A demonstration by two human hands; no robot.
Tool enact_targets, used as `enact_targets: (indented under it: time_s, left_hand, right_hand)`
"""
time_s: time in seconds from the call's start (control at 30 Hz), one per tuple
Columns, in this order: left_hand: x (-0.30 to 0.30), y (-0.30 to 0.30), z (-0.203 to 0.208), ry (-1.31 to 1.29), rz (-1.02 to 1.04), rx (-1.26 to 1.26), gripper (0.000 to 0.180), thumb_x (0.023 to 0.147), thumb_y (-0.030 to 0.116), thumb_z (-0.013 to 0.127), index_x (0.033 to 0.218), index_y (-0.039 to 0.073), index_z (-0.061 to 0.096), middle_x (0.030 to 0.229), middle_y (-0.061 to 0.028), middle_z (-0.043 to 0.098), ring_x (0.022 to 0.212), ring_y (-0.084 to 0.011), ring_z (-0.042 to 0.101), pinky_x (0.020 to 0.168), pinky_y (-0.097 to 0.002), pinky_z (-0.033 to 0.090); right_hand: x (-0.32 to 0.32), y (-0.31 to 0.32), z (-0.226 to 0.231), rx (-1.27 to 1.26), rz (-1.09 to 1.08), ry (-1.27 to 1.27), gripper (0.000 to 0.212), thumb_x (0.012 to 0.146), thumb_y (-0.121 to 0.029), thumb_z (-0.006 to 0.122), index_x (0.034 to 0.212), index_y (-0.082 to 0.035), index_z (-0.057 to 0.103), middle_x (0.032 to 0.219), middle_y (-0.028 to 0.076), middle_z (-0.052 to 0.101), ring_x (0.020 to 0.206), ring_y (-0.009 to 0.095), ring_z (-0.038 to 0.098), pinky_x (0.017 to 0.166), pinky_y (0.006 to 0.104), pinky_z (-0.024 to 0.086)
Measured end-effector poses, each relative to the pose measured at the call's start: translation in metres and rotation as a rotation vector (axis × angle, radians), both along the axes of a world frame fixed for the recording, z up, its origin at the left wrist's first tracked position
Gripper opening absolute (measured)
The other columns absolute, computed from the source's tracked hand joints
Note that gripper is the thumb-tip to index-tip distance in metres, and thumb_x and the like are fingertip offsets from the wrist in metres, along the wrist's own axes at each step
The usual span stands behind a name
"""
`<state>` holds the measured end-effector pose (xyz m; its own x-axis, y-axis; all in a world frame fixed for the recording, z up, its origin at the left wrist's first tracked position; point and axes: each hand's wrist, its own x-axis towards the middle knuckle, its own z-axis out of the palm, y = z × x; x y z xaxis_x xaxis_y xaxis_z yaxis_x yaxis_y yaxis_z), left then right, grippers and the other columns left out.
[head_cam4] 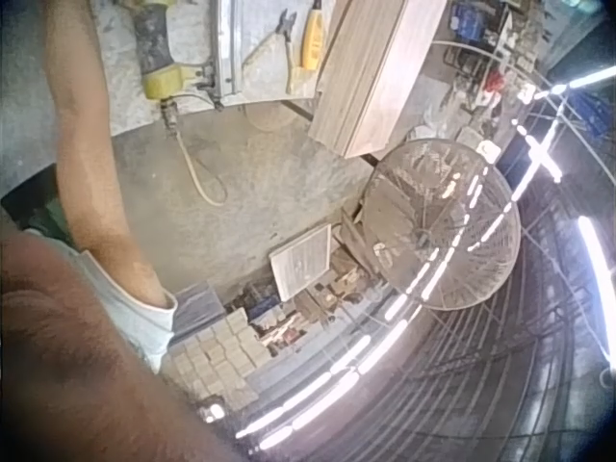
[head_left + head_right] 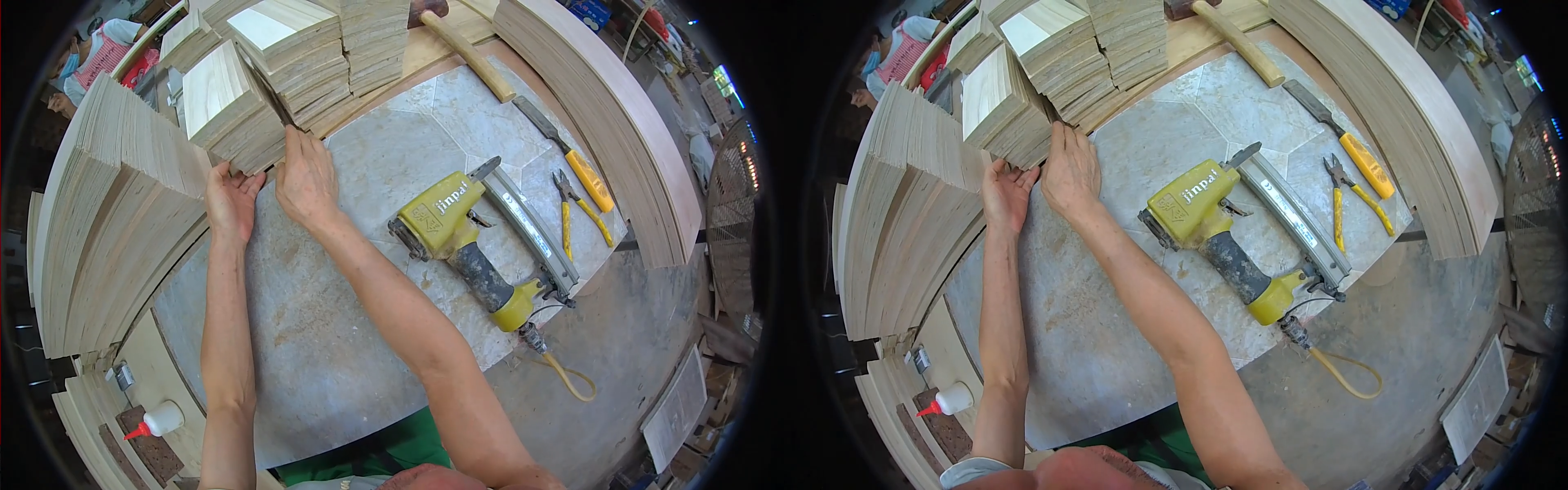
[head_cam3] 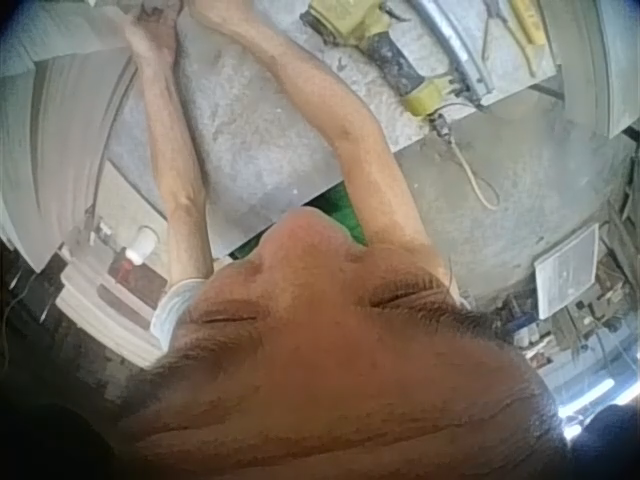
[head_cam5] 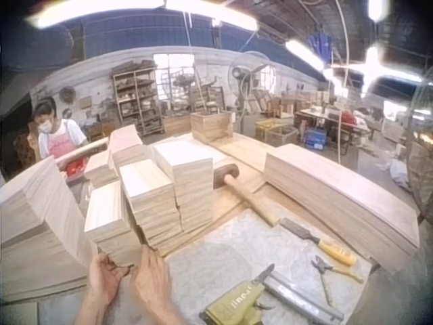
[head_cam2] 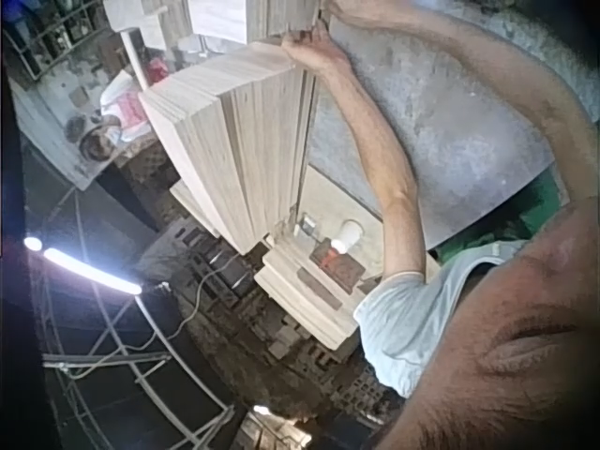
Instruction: Assembling wooden boxes by applying glue to the edges and securing them with a pneumatic nail gun.
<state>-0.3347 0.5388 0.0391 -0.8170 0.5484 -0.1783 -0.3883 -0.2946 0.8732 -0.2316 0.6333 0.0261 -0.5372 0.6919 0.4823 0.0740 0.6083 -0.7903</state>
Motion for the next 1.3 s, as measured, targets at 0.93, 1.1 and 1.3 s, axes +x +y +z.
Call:
enact_targets:
  time_s: [0.93, 1.1, 1.3]
  left_hand:
    - [0.024, -0.001, 0.008, 0.090, -0.020, -0.030, 0.063, 0.093, 0.019, 0.044, 0.149, 0.011, 0.017, 0.133, -0.0134, 0.043, 0.113, -0.0263, 0.050, 0.098, -0.0445, 0.044]
    - [0.030, 0.011, 0.006, 0.192, -0.008, -0.062, 0.068, 0.091, 0.013, 0.044, 0.151, 0.012, 0.013, 0.133, -0.0103, 0.042, 0.103, -0.0187, 0.051, 0.093, -0.0378, 0.045]
    - [0.026, 0.013, 0.009, 0.298, -0.060, -0.200, 0.072, 0.086, 0.008, 0.045, 0.152, 0.010, 0.013, 0.134, -0.0069, 0.042, 0.102, -0.0156, 0.049, 0.091, -0.0300, 0.043]
  right_hand:
    - [0.004, -0.004, 0.002, -0.025, 0.060, 0.017, 0.043, 0.080, 0.001, 0.050, 0.122, 0.009, 0.049, 0.118, 0.023, 0.053, 0.104, 0.039, 0.048, 0.093, 0.0430, 0.040]
    - [0.001, -0.008, 0.003, -0.018, -0.065, 0.088, 0.041, 0.081, 0.001, 0.049, 0.121, 0.010, 0.048, 0.117, 0.025, 0.052, 0.104, 0.040, 0.049, 0.093, 0.0440, 0.040]
    - [-0.001, -0.013, 0.002, -0.040, -0.152, 0.102, 0.031, 0.083, 0.001, 0.050, 0.112, 0.008, 0.054, 0.109, 0.024, 0.053, 0.104, 0.039, 0.049, 0.090, 0.0443, 0.041]
